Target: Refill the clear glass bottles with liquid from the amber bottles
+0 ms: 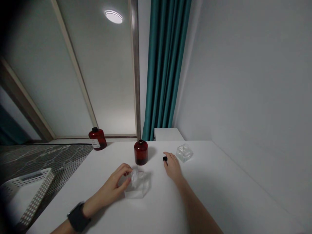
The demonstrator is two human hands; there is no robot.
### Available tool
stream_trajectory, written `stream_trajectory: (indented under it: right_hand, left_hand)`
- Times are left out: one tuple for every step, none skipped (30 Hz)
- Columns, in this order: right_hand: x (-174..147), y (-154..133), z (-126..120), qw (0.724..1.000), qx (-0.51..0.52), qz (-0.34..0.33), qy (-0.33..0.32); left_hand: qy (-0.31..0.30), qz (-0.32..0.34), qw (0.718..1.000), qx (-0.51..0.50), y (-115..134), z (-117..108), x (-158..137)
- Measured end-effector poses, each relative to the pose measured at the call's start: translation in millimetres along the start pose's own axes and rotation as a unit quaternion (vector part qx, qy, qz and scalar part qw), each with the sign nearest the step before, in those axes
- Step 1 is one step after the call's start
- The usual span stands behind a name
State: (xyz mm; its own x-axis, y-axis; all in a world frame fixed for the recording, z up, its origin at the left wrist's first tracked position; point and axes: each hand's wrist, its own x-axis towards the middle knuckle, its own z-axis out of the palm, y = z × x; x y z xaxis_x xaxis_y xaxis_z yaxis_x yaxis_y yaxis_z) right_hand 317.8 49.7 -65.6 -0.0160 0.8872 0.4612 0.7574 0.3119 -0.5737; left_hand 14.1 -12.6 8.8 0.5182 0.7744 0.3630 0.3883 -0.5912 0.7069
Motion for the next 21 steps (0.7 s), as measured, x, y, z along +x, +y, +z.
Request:
stream_trajectory:
  right_hand:
    - [0.2, 0.5, 0.5, 1.0, -0.001, 0.001, 0.0]
    - [0.4, 0.7, 0.8, 1.0, 0.0, 0.003, 0.0]
    - [0.7, 0.6, 0.7, 1.0, 0.002, 0.006, 0.001]
    - [0.9, 0.0, 0.4, 1.0, 0.005, 0.008, 0.001]
    - [1.1, -1.1, -0.1, 1.0, 0.009, 0.009, 0.001]
    - [1.2, -2.7, -0.7, 1.0, 0.014, 0.01, 0.0]
    - [1.2, -4.8, -1.3, 1.0, 0.021, 0.009, -0.001]
    - [1.1, -7.5, -1.8, 1.0, 0.029, 0.008, -0.004]
    - [0.8, -10.7, -2.0, 0.999, 0.039, 0.005, -0.007]
    - [0.3, -14.4, -2.0, 0.999, 0.05, 0.002, -0.011]
    - [-0.5, -18.5, -1.7, 0.998, 0.06, 0.0, -0.015]
    - [-1.5, -22.8, -1.0, 0.997, 0.071, -0.002, -0.018]
    - [-2.7, -27.1, -0.2, 0.996, 0.081, -0.004, -0.022]
    - [-4.0, -31.4, 0.7, 0.996, 0.09, -0.006, -0.026]
    - [-5.3, -35.3, 1.7, 0.995, 0.098, -0.009, -0.03]
    - [-6.6, -38.8, 2.6, 0.994, 0.106, -0.011, -0.034]
    - [-7.7, -41.8, 3.3, 0.993, 0.112, -0.013, -0.038]
    - [-8.6, -44.2, 3.7, 0.992, 0.118, -0.015, -0.04]
    - [-9.3, -46.1, 3.9, 0.991, 0.122, -0.016, -0.042]
    - [-9.7, -47.6, 3.8, 0.991, 0.126, -0.016, -0.043]
    - [-9.9, -48.7, 3.4, 0.991, 0.128, -0.015, -0.044]
  left_hand:
    - [-0.013, 0.005, 1.0, -0.007, 1.4, 0.8, -0.5]
    - [-0.024, 0.011, 1.0, -0.012, 2.6, 1.8, -1.0]
    - [-0.035, 0.017, 0.999, -0.016, 3.5, 2.8, -1.5]
    - [-0.045, 0.022, 0.999, -0.019, 4.1, 3.8, -2.1]
    - [-0.051, 0.025, 0.998, -0.021, 4.3, 4.7, -2.7]
    - [-0.054, 0.026, 0.998, -0.022, 4.1, 5.7, -3.3]
    - [-0.053, 0.025, 0.998, -0.022, 3.6, 6.6, -3.9]
    - [-0.047, 0.021, 0.998, -0.022, 2.6, 7.5, -4.6]
    - [-0.035, 0.015, 0.999, -0.023, 1.4, 8.4, -5.2]
    - [-0.019, 0.008, 0.999, -0.025, 0.0, 9.3, -5.7]
    - [0.0, -0.001, 1.0, -0.027, -1.5, 10.0, -6.0]
    - [0.02, -0.009, 0.999, -0.029, -3.1, 10.6, -6.0]
    - [0.043, -0.016, 0.999, -0.03, -4.6, 10.9, -5.5]
    - [0.065, -0.024, 0.997, -0.03, -6.0, 10.9, -4.5]
    - [0.087, -0.032, 0.995, -0.028, -7.4, 10.4, -3.0]
    - [0.109, -0.039, 0.993, -0.026, -8.7, 9.4, -1.0]
    - [0.129, -0.048, 0.99, -0.023, -9.9, 8.0, 1.4]
    - [0.146, -0.056, 0.988, -0.019, -11.1, 6.2, 4.4]
    - [0.158, -0.061, 0.985, -0.014, -12.3, 4.1, 8.0]
    - [0.167, -0.062, 0.984, -0.006, -13.5, 1.9, 12.2]
    - [0.17, -0.057, 0.984, 0.002, -14.7, -0.4, 17.4]
